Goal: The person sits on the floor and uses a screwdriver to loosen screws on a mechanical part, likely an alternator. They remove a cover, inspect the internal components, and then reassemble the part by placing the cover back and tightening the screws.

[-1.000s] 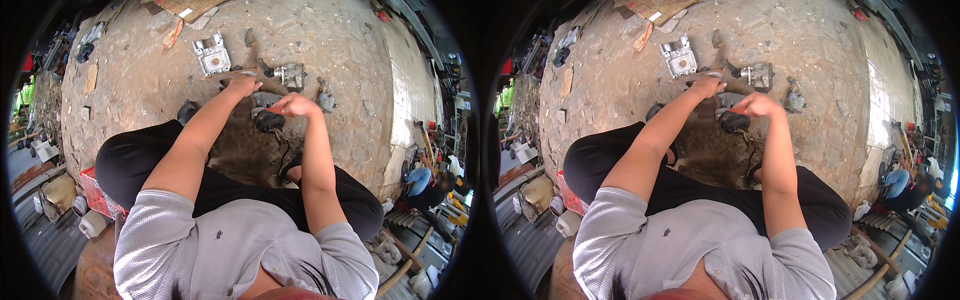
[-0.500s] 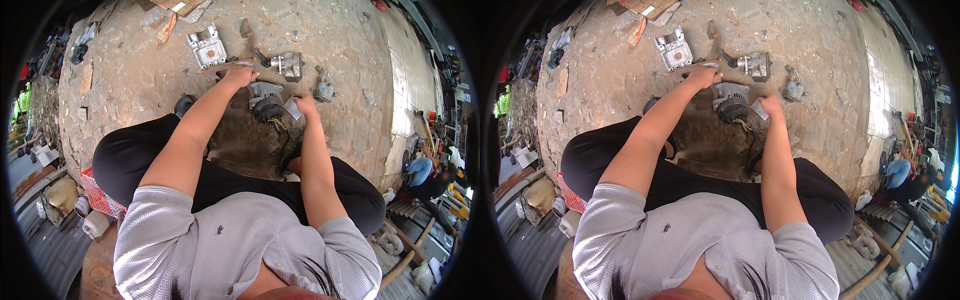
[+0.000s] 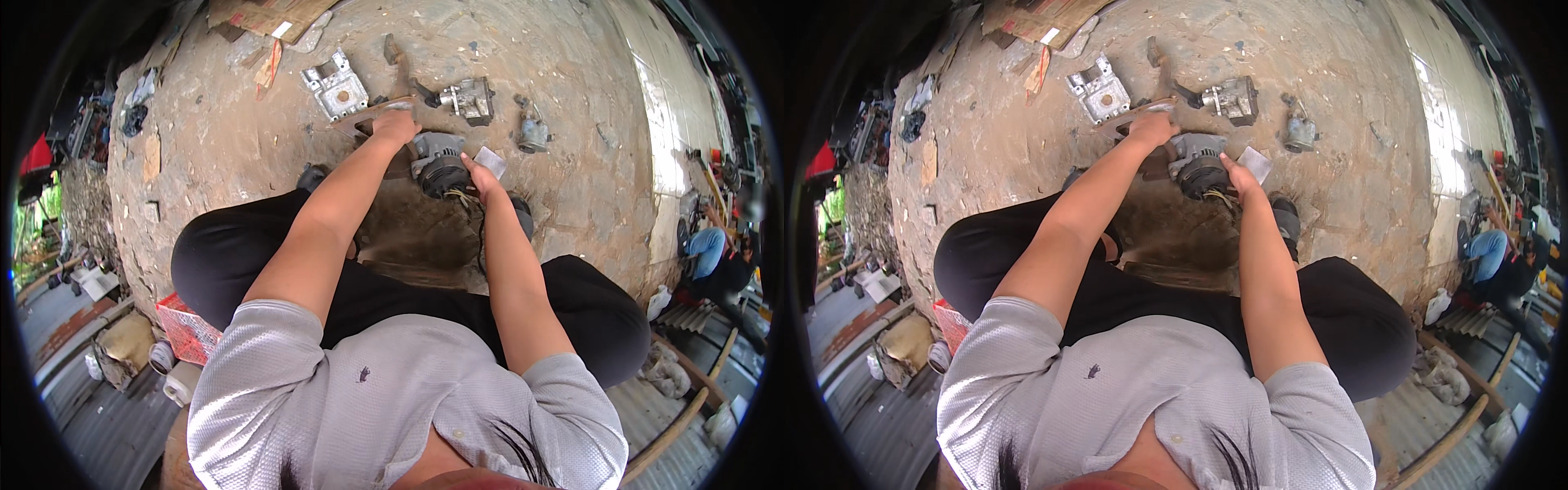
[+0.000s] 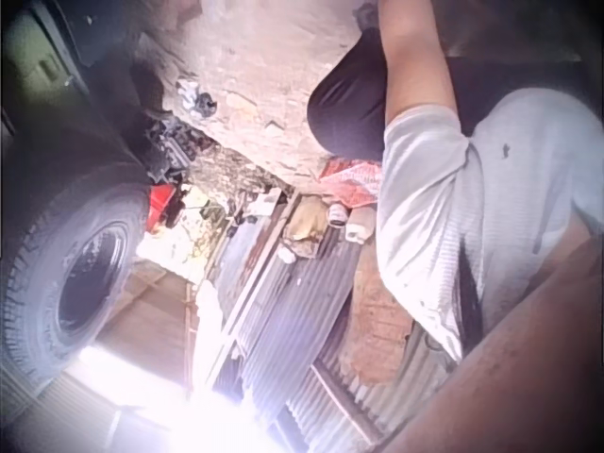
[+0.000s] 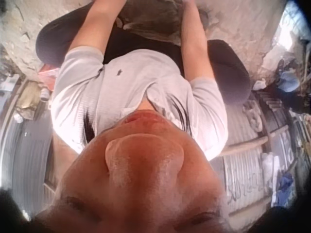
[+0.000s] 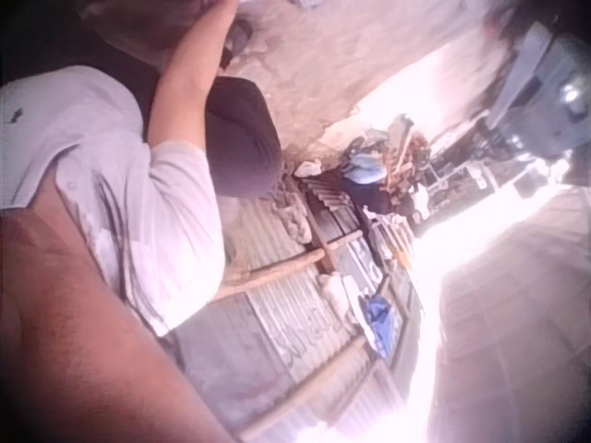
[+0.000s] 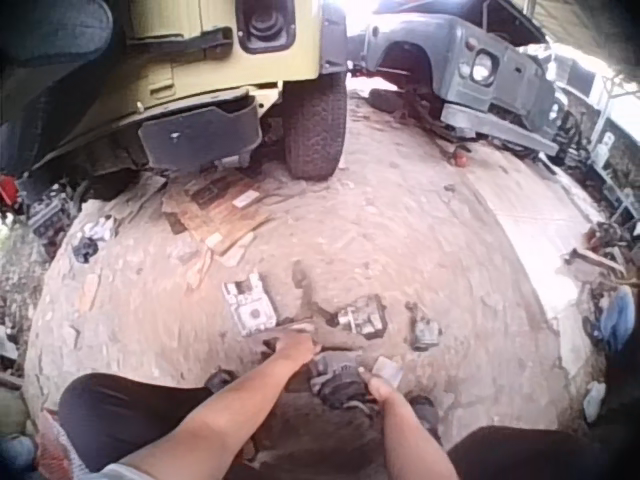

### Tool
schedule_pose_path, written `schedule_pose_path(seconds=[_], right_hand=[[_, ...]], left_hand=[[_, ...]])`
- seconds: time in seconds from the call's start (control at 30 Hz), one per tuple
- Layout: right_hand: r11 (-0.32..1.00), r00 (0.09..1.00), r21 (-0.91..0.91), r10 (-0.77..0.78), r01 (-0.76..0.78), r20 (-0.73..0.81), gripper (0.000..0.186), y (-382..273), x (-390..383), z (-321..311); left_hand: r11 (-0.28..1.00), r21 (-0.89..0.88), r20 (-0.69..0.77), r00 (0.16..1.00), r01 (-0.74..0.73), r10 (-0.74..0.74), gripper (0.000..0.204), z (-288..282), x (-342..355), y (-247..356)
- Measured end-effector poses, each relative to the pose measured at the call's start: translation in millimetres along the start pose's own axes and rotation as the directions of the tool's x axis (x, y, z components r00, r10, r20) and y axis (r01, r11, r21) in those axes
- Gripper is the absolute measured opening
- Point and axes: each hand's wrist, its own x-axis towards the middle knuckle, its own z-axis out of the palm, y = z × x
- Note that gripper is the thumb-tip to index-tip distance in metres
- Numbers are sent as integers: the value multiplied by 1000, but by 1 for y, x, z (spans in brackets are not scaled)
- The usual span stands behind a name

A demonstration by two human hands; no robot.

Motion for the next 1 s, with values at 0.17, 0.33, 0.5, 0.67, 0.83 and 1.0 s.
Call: schedule_pose_path(seconds=[0.17,0.33,0.5,0.67,0.83,1.0], right_hand=[[949,983,-259,-185,181,9,70,-25,-9,-30],[975,964,13,-217,221,-156,61,-71,-20,-33],[958,950,33,-277,284,-142,46,-96,18,-10],[852,900,-302,-433,428,54,49,-92,52,29],[590,913,-703,-333,398,237,60,-63,65,70],[352,898,-827,-215,438,383,66,-73,23,92]], left_hand=[[996,54,2,997,-75,75,52,-7,-24,0],[955,258,62,989,-145,134,45,-4,-85,-6],[976,217,60,998,8,-21,58,2,-130,-16],[975,129,122,973,182,-198,62,29,-143,-51],[963,197,232,946,182,-226,56,33,-131,-44],[942,-12,366,878,336,-309,54,51,-113,-74]])
